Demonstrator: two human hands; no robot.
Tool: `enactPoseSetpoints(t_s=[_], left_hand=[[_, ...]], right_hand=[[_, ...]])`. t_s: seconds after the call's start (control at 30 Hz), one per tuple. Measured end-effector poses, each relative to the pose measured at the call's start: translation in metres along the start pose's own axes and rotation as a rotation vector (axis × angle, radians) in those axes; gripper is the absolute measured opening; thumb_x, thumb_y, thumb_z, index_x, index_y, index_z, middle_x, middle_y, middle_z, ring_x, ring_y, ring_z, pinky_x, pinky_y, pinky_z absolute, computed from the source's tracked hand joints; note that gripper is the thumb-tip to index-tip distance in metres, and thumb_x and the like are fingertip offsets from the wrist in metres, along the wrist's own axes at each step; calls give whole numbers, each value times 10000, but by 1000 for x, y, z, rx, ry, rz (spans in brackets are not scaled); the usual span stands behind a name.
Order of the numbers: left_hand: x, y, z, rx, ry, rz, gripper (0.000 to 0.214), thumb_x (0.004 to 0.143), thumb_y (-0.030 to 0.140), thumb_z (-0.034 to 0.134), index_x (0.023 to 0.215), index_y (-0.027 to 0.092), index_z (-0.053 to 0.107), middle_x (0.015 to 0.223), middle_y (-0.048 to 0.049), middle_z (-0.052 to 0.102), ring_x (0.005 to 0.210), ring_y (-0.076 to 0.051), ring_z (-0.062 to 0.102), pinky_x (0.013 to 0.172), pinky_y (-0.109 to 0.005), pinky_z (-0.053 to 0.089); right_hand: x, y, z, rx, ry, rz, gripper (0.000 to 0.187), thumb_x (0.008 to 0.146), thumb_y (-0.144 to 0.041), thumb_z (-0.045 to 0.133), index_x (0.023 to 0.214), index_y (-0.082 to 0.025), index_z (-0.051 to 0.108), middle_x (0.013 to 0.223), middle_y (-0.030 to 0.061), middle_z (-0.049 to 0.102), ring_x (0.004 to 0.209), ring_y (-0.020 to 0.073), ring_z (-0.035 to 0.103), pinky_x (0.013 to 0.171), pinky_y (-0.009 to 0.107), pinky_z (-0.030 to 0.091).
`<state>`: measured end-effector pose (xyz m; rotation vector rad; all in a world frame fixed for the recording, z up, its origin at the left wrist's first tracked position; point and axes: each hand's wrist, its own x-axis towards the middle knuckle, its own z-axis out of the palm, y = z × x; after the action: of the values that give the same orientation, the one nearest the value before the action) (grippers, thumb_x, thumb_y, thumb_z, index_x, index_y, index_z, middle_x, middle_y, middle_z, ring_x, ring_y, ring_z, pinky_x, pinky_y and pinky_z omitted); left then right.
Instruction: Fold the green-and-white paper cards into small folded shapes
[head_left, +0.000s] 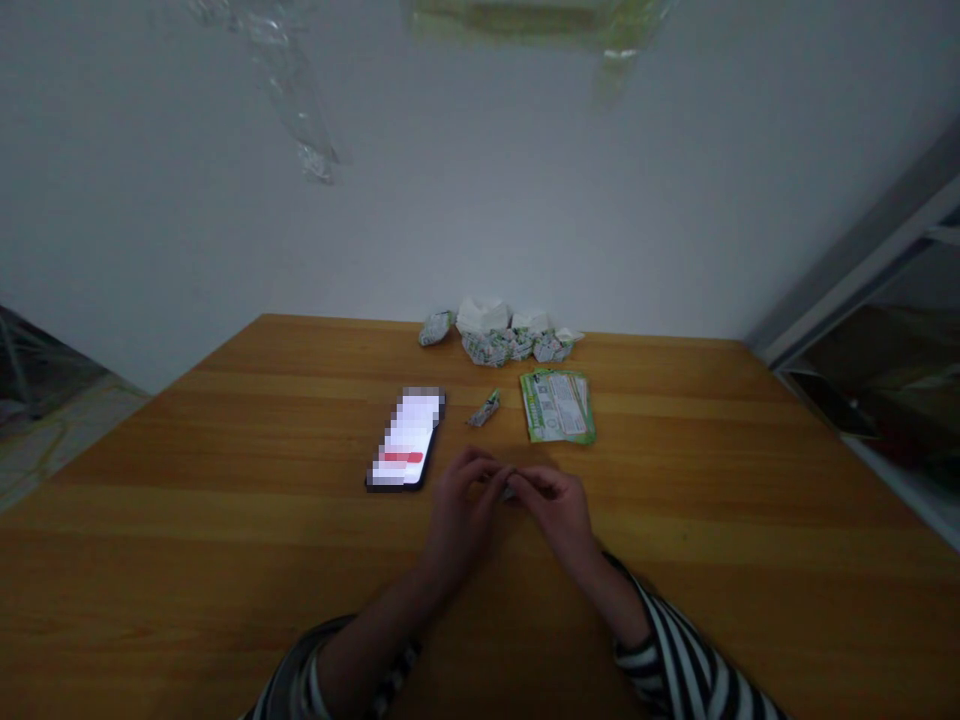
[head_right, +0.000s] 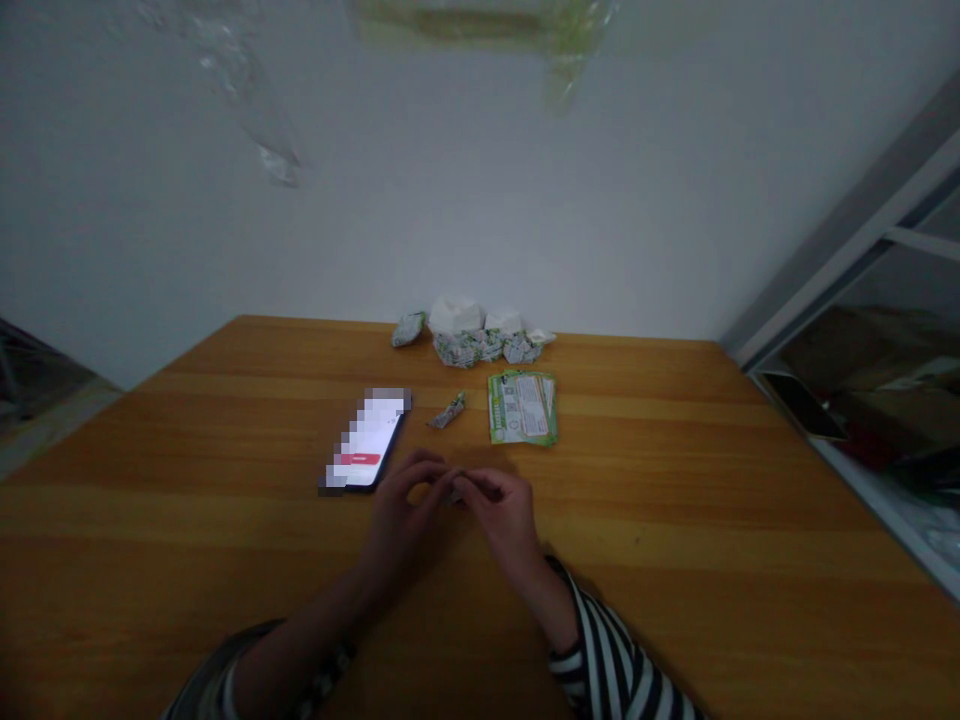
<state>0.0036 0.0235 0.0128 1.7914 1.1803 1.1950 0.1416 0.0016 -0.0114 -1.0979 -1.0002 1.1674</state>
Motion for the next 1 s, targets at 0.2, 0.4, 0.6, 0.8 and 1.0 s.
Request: enactPoseSetpoints(t_s=[0.2,0.4,0.6,0.8,1.0], left_hand=[[-1,2,1,67,-48,-10,193,872,289,555,758,165,648,791,-16,506,688,-128,502,602,-231,412],[-3,4,4,-45,-61,-105,221,888,324,518,744,169,582,817,-18,516,723,-136,534,606,-226,439],[-3,-1,8,-108,34,-149,193,906,314,483,775,178,525,804,-7,505,694,-127,535,602,-224,460],[-4,-3,8,-227,59,-140,124,922,294,449,874,192,499,883,-27,554,791,-153,578,694,-269,506],[-2,1,0,-159,-12,16,183,950,240,379,974,204,556,1049,-74,552,914,-171,575,759,-289,521]], right_hand=[[1,2,1,-8,23,29,226,705,-396,742,696,-170,737,634,23,705,559,155,651,526,247,551],[0,-1,3,-24,54,21,248,725,-410,720,692,-164,722,614,19,688,535,152,630,500,248,539],[2,3,-2,7,186,8,250,749,-407,702,722,-158,695,698,42,707,627,171,643,575,267,540],[1,0,-4,56,270,-59,247,813,-423,631,759,-184,604,696,12,678,620,155,616,594,261,515],[-3,-4,-4,2,193,-174,213,845,-405,607,816,-199,560,854,52,687,787,179,635,707,289,515]])
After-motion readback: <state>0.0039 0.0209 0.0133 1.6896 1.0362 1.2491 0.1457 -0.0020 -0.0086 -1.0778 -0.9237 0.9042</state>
